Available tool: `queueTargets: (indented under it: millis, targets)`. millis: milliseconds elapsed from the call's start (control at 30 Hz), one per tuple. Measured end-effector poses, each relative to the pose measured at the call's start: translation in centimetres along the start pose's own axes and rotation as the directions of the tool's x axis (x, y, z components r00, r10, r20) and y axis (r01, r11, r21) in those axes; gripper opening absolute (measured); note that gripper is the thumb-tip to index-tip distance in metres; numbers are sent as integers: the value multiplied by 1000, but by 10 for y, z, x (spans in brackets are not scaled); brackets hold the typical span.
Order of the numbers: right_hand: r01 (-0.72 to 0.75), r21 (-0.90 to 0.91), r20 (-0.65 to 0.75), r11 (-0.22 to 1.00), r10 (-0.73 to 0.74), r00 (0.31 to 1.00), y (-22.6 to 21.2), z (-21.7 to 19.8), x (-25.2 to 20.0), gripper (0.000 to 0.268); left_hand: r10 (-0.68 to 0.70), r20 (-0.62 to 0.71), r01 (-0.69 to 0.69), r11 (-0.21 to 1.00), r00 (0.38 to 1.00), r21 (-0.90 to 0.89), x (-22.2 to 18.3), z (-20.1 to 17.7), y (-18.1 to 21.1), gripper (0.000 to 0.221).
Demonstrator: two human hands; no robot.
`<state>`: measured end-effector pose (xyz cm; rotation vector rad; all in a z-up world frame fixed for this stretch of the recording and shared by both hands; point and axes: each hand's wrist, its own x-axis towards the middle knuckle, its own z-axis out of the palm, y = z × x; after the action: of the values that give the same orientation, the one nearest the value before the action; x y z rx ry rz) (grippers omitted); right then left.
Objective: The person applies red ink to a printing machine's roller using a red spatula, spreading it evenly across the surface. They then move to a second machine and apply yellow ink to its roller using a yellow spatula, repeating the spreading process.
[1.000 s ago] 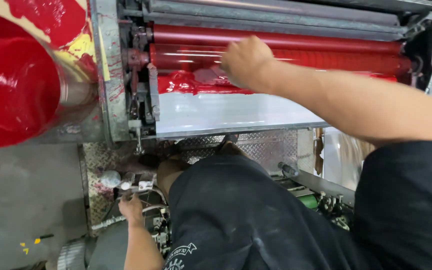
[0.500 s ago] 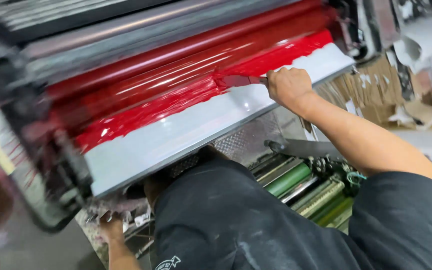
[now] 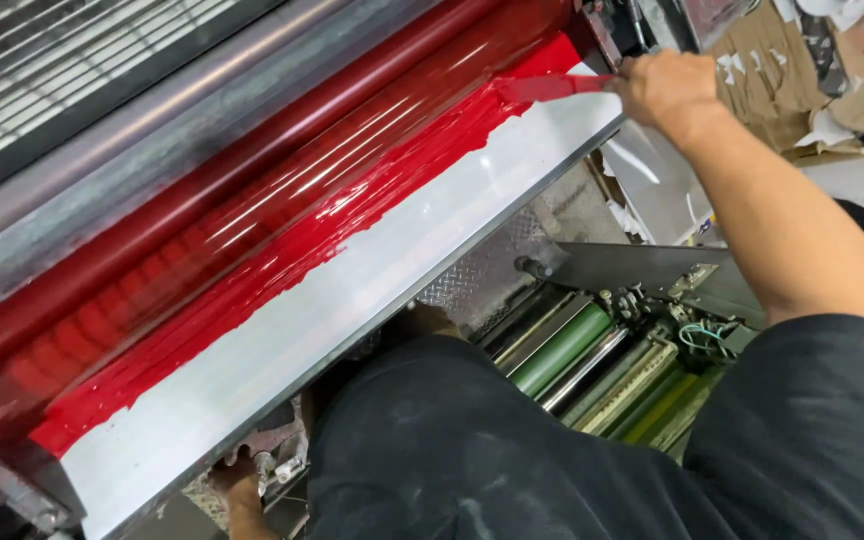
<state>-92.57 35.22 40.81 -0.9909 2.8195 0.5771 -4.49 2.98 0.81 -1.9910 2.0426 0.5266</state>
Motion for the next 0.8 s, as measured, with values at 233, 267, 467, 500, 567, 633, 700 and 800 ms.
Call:
queueTargets:
  millis: [233, 267, 467, 500, 567, 633, 700, 800]
  targets:
    - [203, -164, -84, 965, -218, 972, 63, -14, 43, 34, 37, 32, -31, 985, 999, -171, -42, -22, 41, 55]
    - [281, -244, -117, 928, -316, 942, 66, -22, 51, 31, -1, 61, 16, 968, 998, -249, -52, -27, 46, 52]
    - [264, -235, -87, 935, -291, 953, 60, -41, 82, 19, 337, 43, -339, 933, 941, 119, -24, -6, 63, 27]
    - [257, -239, -102, 936, -288, 952, 49, -49, 84, 19, 345, 31, -346, 930, 938, 126, -15, -6, 73, 26]
    - [353, -503, -85, 789, -452, 888, 26, -65, 85, 19, 358, 7, -355, 924, 934, 143, -1, -6, 90, 26]
    - [397, -461, -103, 794, -492, 864, 9, -68, 86, 19, 363, 7, -359, 918, 932, 172, -3, -10, 88, 25]
    - [424, -426, -128, 799, -517, 846, -12, -83, 88, 20, 383, 4, -377, 906, 924, 194, 7, -10, 96, 25]
    - [510, -592, 66, 625, -592, 803, -52, -116, 84, 21, 413, 21, -407, 885, 911, 225, 10, -5, 104, 24]
